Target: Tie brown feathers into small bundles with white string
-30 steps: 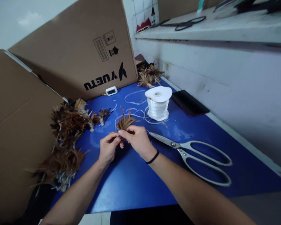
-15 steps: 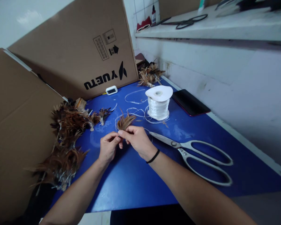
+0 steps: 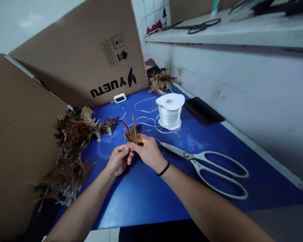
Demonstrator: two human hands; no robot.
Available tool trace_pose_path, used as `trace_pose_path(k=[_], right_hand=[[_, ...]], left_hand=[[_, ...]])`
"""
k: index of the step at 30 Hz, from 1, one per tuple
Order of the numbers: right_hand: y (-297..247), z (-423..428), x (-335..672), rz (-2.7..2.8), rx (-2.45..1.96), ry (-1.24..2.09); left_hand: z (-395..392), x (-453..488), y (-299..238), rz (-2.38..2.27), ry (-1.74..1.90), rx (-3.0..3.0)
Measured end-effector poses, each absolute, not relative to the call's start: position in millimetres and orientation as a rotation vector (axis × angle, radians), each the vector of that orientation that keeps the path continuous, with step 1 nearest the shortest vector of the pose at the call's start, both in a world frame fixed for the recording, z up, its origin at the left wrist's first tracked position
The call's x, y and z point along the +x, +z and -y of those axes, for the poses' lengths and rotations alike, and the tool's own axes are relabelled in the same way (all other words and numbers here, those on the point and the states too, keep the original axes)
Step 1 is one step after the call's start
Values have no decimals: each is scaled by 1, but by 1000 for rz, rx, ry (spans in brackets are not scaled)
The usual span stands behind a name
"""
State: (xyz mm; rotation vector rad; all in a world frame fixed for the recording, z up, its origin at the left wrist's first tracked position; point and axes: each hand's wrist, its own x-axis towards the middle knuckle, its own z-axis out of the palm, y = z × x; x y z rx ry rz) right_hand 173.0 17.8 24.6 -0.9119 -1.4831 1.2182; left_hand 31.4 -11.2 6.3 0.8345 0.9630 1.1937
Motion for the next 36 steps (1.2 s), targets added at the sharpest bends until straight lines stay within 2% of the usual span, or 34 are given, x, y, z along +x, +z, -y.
trace_pose_path(k=[7, 15, 23, 30, 36], right_hand=[[27, -16, 174, 1550, -827, 1108], [40, -12, 176, 1577, -697, 1288], [49, -10, 179, 1398, -553, 1702], [39, -13, 176, 1503, -586, 1638], [42, -23, 182, 1239, -764, 1494]], left_hand=[[11, 29, 10, -971, 1230, 798], [12, 21, 9, -906, 1268, 920], [16, 12, 8, -827, 1247, 996], [15, 8, 8, -690, 1265, 876], [11, 8, 24, -671, 1460, 718]])
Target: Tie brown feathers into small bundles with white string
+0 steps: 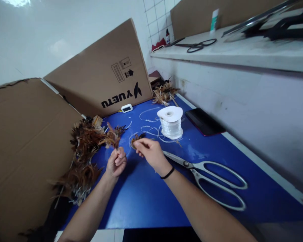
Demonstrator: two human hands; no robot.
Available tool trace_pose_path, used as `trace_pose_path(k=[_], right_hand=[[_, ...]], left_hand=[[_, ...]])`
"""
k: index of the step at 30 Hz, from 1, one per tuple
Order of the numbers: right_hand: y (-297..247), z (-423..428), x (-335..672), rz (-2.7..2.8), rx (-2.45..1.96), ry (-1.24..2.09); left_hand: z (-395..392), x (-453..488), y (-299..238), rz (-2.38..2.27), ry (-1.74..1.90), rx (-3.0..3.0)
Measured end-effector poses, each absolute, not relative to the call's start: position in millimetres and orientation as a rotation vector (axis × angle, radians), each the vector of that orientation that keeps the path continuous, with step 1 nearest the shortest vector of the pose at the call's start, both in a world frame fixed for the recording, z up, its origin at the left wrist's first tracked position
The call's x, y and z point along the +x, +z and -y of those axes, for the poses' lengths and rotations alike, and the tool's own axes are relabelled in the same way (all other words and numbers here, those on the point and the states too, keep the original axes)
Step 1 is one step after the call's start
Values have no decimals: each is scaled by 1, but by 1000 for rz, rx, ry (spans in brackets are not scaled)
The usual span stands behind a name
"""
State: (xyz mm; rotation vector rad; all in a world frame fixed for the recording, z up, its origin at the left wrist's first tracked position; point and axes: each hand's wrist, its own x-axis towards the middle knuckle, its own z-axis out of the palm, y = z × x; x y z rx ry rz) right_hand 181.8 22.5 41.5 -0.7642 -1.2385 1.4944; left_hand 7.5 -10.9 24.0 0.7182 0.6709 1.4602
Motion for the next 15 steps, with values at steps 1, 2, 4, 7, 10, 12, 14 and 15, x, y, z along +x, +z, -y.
trace_pose_path(k=[1, 2, 4, 7, 10, 12, 14, 15], right_hand=[[43, -26, 184, 1171, -803, 1433], [44, -29, 187, 1112, -840, 1367], [46, -35, 194, 1039, -890, 1248], [46, -43, 203, 1025, -930, 1131], [44, -49, 213, 1154, -1013, 973], [41, -52, 220, 1380, -1079, 825], [37, -53, 223, 1681, -1154, 665], [34, -52, 223, 1835, -1205, 577]], left_hand=[[9, 6, 26, -694, 1498, 699], [7, 5, 28, -720, 1526, 682], [3, 2, 31, -768, 1568, 655], [1, -1, 34, -843, 1599, 631], [2, -3, 35, -925, 1624, 593], [4, -4, 32, -968, 1642, 567], [6, -7, 25, -1003, 1654, 541], [6, -9, 21, -1017, 1655, 527]])
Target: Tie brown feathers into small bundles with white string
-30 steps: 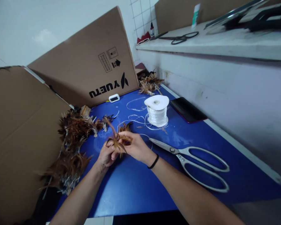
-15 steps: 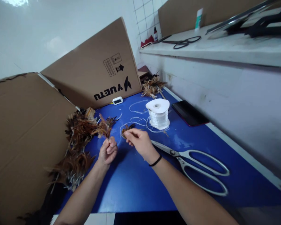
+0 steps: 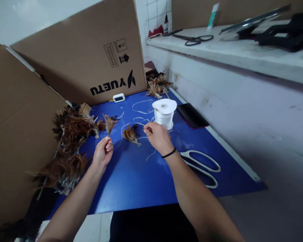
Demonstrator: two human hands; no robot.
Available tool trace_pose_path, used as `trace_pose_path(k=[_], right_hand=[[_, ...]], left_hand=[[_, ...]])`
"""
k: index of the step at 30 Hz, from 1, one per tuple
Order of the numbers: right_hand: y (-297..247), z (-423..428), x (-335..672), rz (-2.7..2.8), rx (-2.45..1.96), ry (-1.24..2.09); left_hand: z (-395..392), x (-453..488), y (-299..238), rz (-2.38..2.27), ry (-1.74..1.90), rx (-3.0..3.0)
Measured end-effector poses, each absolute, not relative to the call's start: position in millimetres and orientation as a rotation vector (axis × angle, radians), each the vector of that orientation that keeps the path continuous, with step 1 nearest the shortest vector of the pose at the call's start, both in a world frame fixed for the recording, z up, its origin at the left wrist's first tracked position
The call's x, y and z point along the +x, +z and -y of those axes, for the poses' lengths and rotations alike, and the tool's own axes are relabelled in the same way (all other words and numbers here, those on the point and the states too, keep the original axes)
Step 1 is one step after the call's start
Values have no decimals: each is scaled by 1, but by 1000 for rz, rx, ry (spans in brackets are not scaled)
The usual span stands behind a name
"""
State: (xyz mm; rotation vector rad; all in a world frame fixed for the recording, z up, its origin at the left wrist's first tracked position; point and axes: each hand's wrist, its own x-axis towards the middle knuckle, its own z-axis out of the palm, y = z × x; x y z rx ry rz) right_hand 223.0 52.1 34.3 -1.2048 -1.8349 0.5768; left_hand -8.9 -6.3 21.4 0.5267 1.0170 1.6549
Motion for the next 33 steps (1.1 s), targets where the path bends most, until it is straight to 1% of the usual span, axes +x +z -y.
trace_pose_path(k=[3, 5, 8, 11, 13, 16, 18, 20, 28, 33], right_hand=[[26, -50, 217, 2237, -1375, 224], [21, -49, 210, 2386, -1449, 18], [18, -52, 204, 2433, -1494, -72], [19, -55, 206, 2337, -1469, 127], [23, -54, 208, 2128, -1379, 431], [28, -46, 204, 1806, -1164, 974], [28, -39, 195, 1723, -1092, 1188], [26, -32, 186, 1750, -1075, 1215], [24, -18, 174, 2029, -1133, 920], [27, -16, 173, 2065, -1137, 864]], left_hand=[[5, -16, 11, -1037, 1659, 490], [3, -18, 8, -1043, 1662, 490], [3, -16, 8, -1061, 1636, 509], [6, -10, 9, -1075, 1592, 554], [8, -7, 8, -1079, 1561, 583], [10, -3, 5, -1077, 1520, 611], [11, -1, 4, -1062, 1496, 631], [13, 2, 5, -1051, 1471, 652], [17, 8, 6, -1061, 1452, 774], [18, 9, 5, -1152, 1439, 888]])
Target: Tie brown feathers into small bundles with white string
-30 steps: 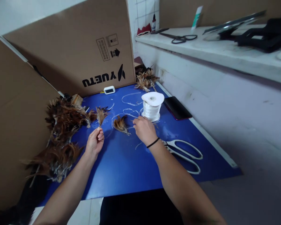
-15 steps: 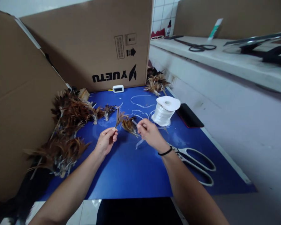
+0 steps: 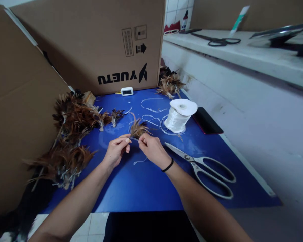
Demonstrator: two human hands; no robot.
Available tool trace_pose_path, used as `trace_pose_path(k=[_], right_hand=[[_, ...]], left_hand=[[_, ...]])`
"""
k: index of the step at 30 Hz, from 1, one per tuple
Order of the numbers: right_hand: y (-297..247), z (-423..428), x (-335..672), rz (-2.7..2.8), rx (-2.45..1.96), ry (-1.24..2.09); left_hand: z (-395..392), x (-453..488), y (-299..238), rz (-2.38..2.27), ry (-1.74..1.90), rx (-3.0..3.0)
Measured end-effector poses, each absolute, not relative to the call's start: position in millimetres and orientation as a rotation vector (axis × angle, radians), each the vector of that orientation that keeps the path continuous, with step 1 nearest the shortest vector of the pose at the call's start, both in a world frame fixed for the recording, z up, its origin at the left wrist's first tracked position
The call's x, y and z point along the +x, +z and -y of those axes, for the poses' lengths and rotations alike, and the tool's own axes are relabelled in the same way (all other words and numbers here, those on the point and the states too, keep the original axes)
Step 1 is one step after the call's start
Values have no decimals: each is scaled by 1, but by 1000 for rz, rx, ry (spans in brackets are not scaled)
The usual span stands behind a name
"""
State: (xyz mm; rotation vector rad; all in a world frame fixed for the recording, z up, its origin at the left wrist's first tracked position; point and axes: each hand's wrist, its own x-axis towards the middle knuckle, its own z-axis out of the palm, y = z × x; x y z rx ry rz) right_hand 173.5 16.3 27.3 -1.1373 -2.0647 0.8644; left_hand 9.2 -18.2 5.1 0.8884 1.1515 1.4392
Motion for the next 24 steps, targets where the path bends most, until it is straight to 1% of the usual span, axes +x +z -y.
trace_pose_path(k=[10, 19, 22, 24], right_hand=[[24, -15, 171, 2062, -1155, 875], [25, -17, 182, 2154, -1070, 998], [28, -14, 185, 2073, -1051, 1154], [36, -9, 184, 2070, -1059, 1165]], left_hand=[[21, 12, 3, -1289, 1465, 1182], [18, 5, 5, -1384, 1522, 1400], [19, 3, 7, -1392, 1516, 1508], [20, 4, 10, -1375, 1493, 1613]])
